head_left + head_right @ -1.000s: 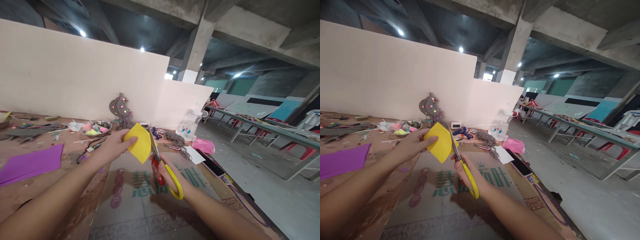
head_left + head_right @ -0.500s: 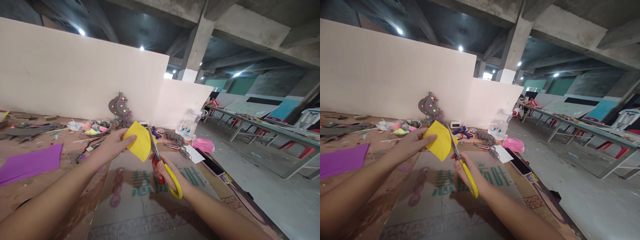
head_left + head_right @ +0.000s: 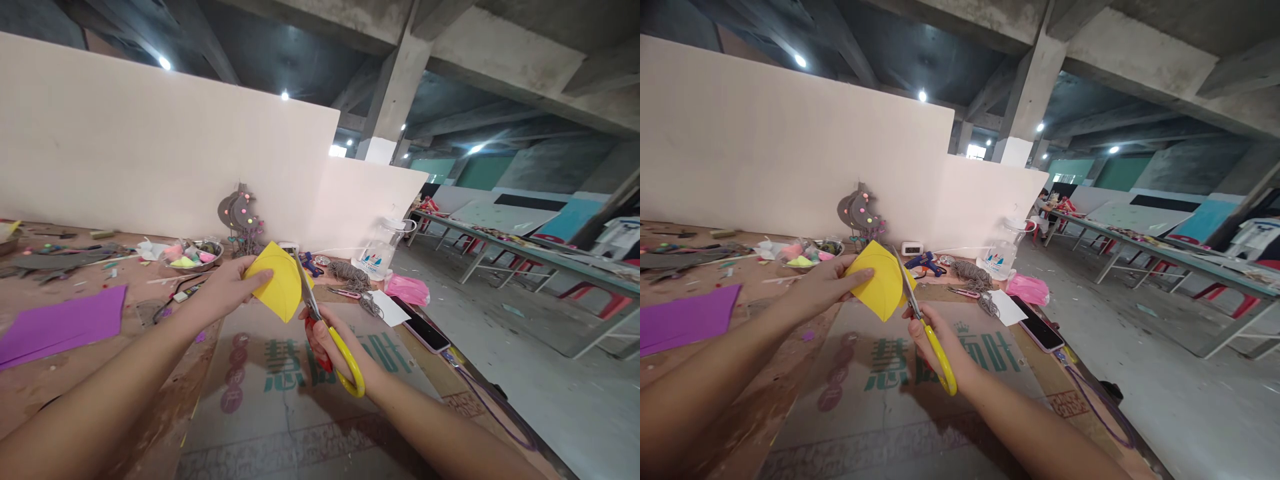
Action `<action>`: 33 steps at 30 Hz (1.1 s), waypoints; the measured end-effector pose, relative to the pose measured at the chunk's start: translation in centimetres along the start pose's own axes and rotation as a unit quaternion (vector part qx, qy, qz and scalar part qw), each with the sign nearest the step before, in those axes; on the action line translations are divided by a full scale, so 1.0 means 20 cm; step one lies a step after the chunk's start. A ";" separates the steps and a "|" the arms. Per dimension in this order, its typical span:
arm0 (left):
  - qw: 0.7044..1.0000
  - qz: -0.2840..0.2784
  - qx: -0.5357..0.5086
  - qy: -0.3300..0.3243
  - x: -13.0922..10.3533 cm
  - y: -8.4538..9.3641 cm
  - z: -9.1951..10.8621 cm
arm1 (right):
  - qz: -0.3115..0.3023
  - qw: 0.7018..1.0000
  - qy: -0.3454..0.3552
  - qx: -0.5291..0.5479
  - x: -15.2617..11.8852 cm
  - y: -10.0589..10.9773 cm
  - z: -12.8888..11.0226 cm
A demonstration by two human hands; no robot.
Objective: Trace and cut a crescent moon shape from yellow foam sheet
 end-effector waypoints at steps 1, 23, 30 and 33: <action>1.000 -0.002 -0.001 0.000 0.00 0.00 0.00 | 0.000 1.000 0.000 0.004 0.00 0.00 0.00; 0.999 0.019 -0.025 0.010 0.00 0.04 0.00 | 0.008 0.999 -0.007 0.053 0.01 -0.02 -0.02; 0.992 0.050 -0.116 -0.003 0.01 0.05 0.00 | 0.009 0.998 -0.007 0.056 0.01 -0.02 -0.01; 0.985 0.057 -0.164 -0.020 0.03 0.01 -0.03 | 0.010 0.998 0.003 0.065 0.01 -0.03 -0.01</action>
Point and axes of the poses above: each hand's wrist, its own x-axis towards the middle knuckle, its own y-axis out of the back of the hand, z = x × y, the point moved 3 cm from there along x, towards the middle knuckle, and after that the axes turned 14 degrees about -z, right-handed, at the moved point
